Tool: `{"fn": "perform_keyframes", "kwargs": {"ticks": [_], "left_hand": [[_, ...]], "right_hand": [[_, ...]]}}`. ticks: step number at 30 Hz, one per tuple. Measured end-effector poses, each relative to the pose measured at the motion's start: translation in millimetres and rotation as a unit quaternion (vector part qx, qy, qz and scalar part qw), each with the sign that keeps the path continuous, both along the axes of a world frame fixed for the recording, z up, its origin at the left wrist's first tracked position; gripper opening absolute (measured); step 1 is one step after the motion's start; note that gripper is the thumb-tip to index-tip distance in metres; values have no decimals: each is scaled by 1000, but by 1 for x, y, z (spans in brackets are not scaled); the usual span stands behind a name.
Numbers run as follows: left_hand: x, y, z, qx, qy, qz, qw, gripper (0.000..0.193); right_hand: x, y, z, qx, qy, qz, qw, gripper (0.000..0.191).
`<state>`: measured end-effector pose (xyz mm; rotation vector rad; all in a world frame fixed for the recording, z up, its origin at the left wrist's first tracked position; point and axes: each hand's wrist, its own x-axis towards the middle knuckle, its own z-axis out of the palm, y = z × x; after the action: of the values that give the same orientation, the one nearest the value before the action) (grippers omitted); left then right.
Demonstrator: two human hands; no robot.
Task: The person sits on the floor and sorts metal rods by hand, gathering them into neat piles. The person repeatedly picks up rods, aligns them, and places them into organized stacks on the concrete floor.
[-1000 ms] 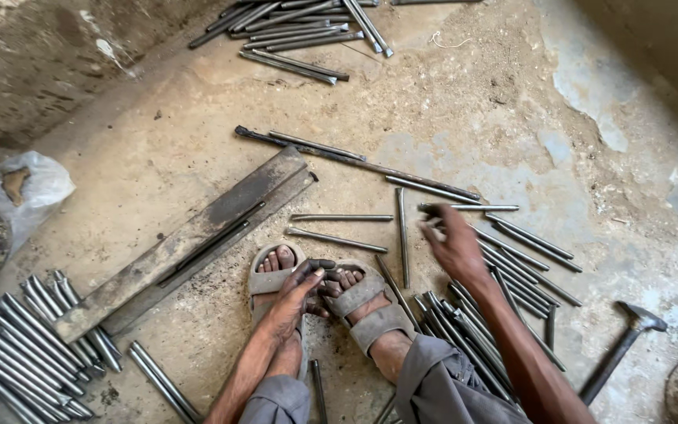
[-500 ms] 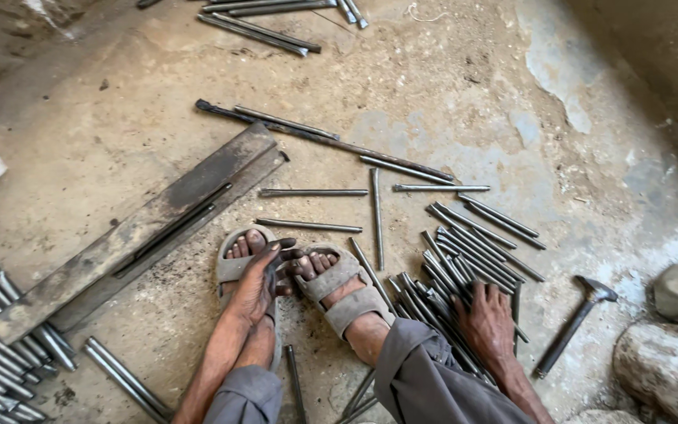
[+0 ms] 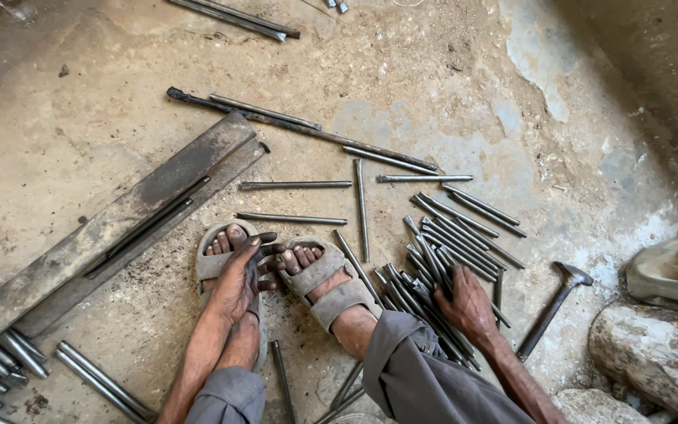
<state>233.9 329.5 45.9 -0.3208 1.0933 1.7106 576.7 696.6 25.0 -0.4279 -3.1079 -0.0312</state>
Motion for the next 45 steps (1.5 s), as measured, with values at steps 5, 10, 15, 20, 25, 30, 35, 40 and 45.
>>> {"fn": "perform_keyframes", "kwargs": {"ticks": [5, 10, 15, 20, 25, 30, 35, 40, 45], "left_hand": [[2, -3, -2, 10, -6, 10, 1000, 49], [3, 0, -9, 27, -15, 23, 999, 49], [4, 7, -4, 35, -8, 10, 999, 49], [-11, 14, 5, 22, -16, 7, 1000, 51], [-16, 5, 2, 33, -9, 8, 999, 50], [-17, -15, -1, 55, -20, 31, 998, 47], [-24, -28, -4, 55, -30, 42, 997, 46], [-31, -35, -10, 74, -34, 43, 996, 44], [-31, -39, -7, 58, -29, 44, 997, 44]], "right_hand": [[-16, -16, 13, -227, -75, -182, 954, 38], [-82, -32, 44, -283, -63, -173, 941, 33], [-185, -59, 50, -347, -70, -50, 934, 28], [-267, -76, 46, -405, -3, -12, 914, 35], [-296, -86, 32, -375, -92, -12, 922, 35], [-306, -107, 25, -320, -65, 70, 943, 33], [-326, -125, 28, -315, -102, 82, 940, 33], [-340, -136, 26, -306, -90, 131, 939, 35], [-346, -143, 23, -290, -86, 153, 941, 40]]}}
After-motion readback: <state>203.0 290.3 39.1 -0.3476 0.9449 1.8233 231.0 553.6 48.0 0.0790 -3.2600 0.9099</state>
